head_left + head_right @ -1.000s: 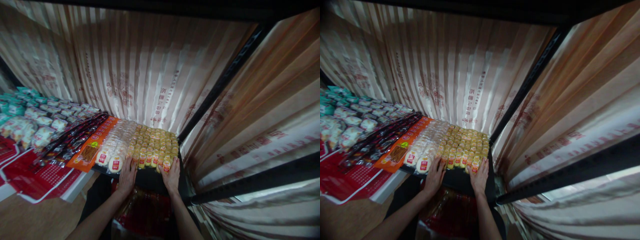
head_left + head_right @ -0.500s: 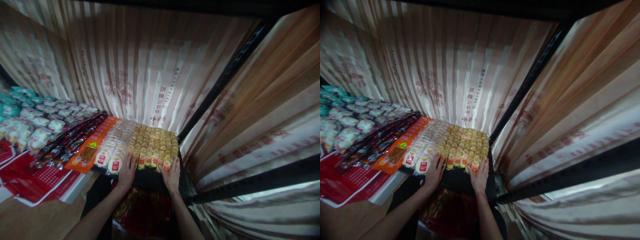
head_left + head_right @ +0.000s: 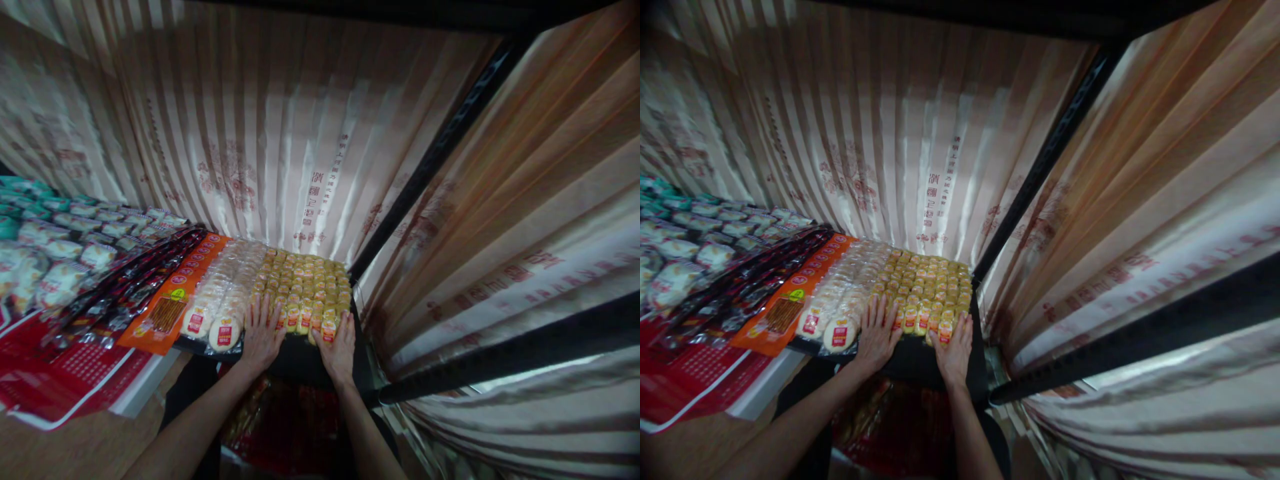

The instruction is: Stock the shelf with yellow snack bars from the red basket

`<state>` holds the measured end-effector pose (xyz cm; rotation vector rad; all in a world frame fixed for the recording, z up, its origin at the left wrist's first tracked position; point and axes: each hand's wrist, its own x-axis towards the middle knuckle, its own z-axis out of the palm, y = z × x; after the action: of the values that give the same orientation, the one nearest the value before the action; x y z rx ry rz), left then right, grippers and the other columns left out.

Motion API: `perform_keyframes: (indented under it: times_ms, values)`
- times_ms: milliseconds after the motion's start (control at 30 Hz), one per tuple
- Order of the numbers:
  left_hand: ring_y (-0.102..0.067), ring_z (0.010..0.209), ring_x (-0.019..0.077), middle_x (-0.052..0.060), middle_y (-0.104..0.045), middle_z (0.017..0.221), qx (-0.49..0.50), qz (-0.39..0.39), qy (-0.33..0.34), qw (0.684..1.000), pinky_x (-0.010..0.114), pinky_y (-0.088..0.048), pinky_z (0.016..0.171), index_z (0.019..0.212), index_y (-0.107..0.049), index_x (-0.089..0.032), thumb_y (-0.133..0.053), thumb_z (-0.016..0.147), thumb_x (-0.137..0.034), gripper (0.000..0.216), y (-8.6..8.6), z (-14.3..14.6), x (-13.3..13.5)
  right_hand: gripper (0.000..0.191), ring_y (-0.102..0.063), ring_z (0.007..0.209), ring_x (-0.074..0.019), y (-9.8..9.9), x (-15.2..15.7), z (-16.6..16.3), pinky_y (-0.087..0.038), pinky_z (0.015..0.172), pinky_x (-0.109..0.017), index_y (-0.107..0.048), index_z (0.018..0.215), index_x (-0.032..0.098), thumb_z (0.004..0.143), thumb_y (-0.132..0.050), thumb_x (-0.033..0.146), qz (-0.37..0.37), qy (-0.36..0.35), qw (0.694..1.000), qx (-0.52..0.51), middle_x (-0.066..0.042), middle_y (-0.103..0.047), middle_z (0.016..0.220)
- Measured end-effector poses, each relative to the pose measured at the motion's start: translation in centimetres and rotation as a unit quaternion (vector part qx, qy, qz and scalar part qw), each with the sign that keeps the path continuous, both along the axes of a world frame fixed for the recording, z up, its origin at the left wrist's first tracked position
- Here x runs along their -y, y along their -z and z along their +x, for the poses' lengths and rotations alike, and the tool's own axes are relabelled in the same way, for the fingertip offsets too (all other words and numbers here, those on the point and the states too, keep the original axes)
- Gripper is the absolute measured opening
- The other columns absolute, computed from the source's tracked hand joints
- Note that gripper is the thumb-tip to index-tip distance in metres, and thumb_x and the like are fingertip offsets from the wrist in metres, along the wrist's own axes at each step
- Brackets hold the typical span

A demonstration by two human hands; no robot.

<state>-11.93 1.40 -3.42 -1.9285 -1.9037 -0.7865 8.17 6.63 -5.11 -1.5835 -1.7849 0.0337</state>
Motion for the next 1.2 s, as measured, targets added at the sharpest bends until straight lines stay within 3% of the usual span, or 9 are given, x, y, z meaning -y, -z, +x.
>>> perform_keyframes:
  times_ms: [400,600,867,1033,1200]
  values:
    - [-0.014,0.138,0.0312,0.01,-0.025,0.149,-0.01,-0.035,-0.017,0.999,0.053,-0.016,0.109,0.137,-0.036,-0.025,-0.045,0.086,-0.047,0.057,-0.4,0.3,-0.4,0.092,-0.012,0.135,-0.0378,0.7,0.1,0.0,-0.028,0.098,-0.057,-0.005,0.145,0.01,0.079,-0.037,0.067,0.032,0.015,0.999,0.038,-0.024,-0.008,0.148]
    - [-0.014,0.138,0.0312,0.01,-0.025,0.148,-0.007,-0.016,-0.007,1.0,0.053,-0.017,0.108,0.136,-0.039,-0.026,-0.047,0.086,-0.042,0.053,-0.5,0.3,-0.2,0.097,-0.008,0.136,-0.0376,0.6,0.2,0.0,-0.027,0.099,-0.057,-0.009,0.144,0.011,0.075,-0.041,0.07,0.024,0.03,0.999,0.024,-0.024,-0.007,0.149]
    - [-0.012,0.138,0.0305,0.01,-0.023,0.149,-0.009,0.02,0.032,0.999,0.055,-0.018,0.108,0.135,-0.04,-0.026,-0.047,0.087,-0.031,0.049,-0.1,0.2,-0.1,0.087,-0.009,0.137,-0.0342,0.0,0.6,0.1,-0.026,0.102,-0.055,-0.012,0.144,0.012,0.08,-0.041,0.063,0.025,0.019,0.999,-0.033,-0.022,-0.008,0.15]
    - [-0.015,0.138,0.0293,0.013,-0.028,0.147,-0.01,0.037,0.054,0.998,0.053,-0.021,0.109,0.133,-0.043,-0.021,-0.044,0.087,-0.023,0.046,-0.1,0.2,0.3,0.067,-0.011,0.138,-0.0265,-1.1,1.6,0.1,-0.022,0.107,-0.049,-0.02,0.142,0.01,0.089,-0.031,0.049,0.049,0.007,0.995,-0.087,-0.019,-0.016,0.149]
    - [-0.015,0.138,0.0268,0.013,-0.035,0.143,-0.035,0.042,0.136,0.989,0.046,-0.029,0.108,0.13,-0.046,-0.018,-0.042,0.086,-0.014,0.044,0.2,0.8,2.9,0.044,-0.035,0.123,-0.0252,-0.7,4.0,0.6,-0.034,0.1,-0.045,-0.052,0.122,0.017,0.09,-0.034,0.04,0.063,0.009,0.994,-0.092,-0.015,-0.044,0.13]
